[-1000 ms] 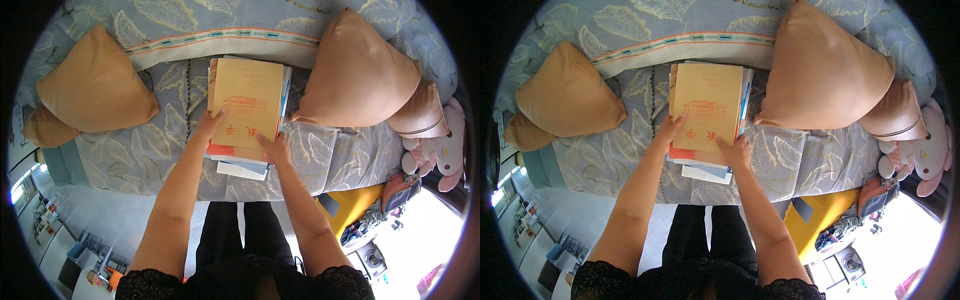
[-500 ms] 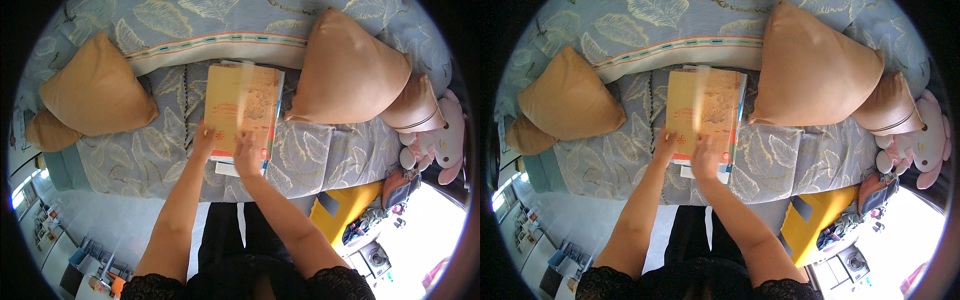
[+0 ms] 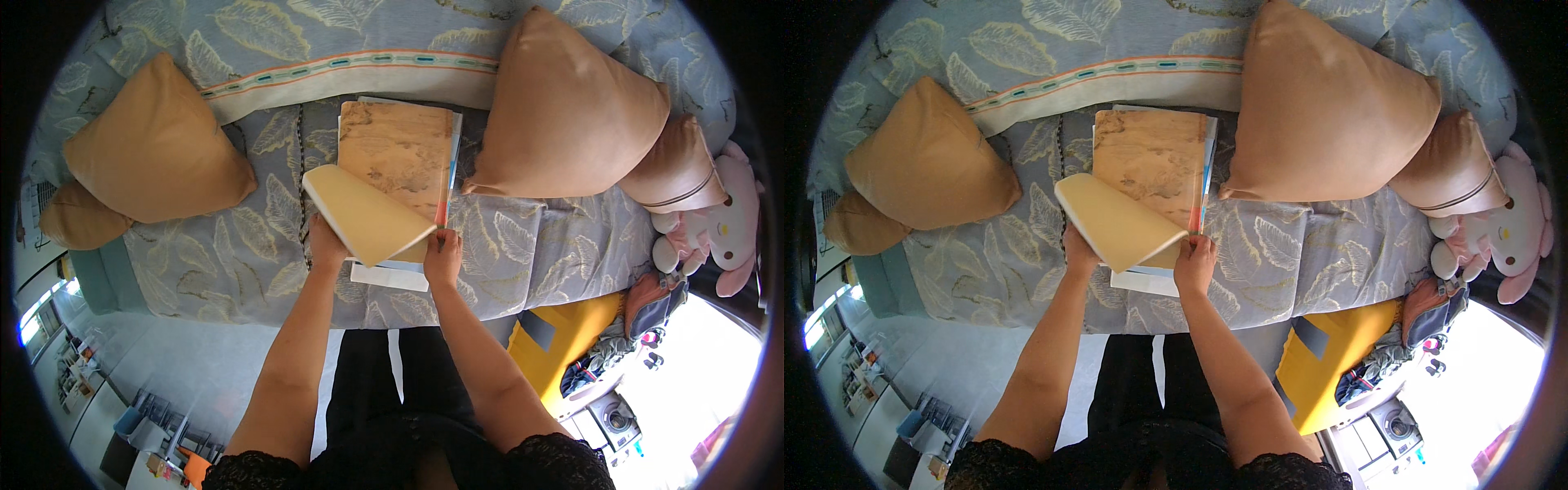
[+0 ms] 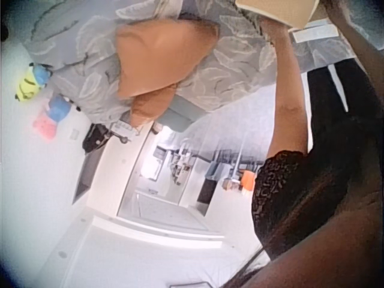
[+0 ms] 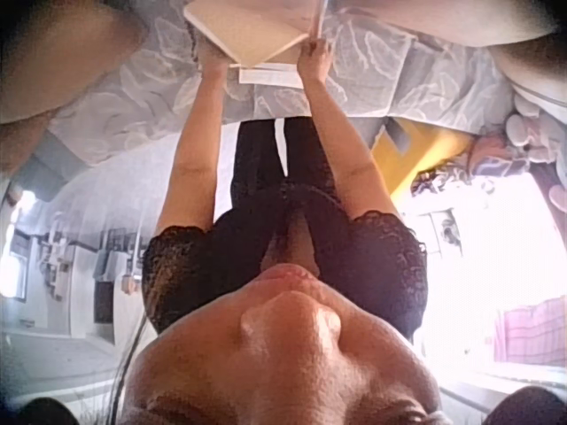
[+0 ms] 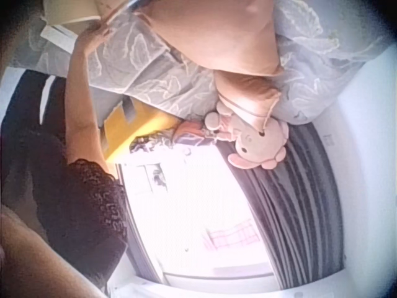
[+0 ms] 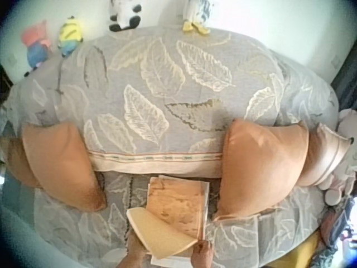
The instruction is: The person tidies a bed by smoothing the bedsheet, arranging stuffed toys, placing pillows, and stacking books. They fold a blanket and place it at the foot of the bed, then organize the remaining items on the bed surface.
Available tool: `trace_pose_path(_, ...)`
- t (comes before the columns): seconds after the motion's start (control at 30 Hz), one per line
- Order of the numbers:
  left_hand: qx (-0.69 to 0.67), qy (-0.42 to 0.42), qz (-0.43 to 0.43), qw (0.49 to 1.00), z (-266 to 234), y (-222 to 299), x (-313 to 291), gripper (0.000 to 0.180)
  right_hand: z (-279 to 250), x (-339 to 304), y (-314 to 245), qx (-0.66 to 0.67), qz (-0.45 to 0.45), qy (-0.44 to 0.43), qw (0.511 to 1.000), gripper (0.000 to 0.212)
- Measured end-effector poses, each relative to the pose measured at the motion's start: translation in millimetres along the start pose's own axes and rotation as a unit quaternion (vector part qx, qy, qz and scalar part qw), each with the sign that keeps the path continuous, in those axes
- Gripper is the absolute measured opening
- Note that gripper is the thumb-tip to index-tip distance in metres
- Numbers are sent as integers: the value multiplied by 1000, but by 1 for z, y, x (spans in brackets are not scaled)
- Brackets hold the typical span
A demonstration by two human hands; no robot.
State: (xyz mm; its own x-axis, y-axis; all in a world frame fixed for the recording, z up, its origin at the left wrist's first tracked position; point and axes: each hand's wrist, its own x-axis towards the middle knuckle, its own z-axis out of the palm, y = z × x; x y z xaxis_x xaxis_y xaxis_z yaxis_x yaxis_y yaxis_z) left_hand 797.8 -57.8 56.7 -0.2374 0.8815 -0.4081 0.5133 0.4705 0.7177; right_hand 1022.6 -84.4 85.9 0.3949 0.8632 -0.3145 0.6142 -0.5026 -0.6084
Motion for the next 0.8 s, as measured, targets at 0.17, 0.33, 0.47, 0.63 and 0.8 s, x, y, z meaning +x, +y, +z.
trace_pose_path(0.17, 163, 70, 20, 984, -2, 24, -2, 41, -12, 2, -25, 16, 60, -16, 998, 17)
trace_pose_path(0.33, 5, -12, -56, 998, -18, 30, 8, 43, -29, 1, -57, 130, 107, -63, 984, 26)
trace_pose_path(0.47, -106, -57, -134, 984, -40, -9, 15, 49, -20, -8, -51, 65, 46, -210, 974, 28)
trace_pose_path(0.63, -458, -302, -247, 799, -112, -4, -33, 57, -90, -64, -119, 128, 12, -337, 933, 27)
trace_pose_path(0.8, -648, -222, -356, 636, -139, 15, -142, 65, -106, -106, -120, 219, -61, -463, 857, 24)
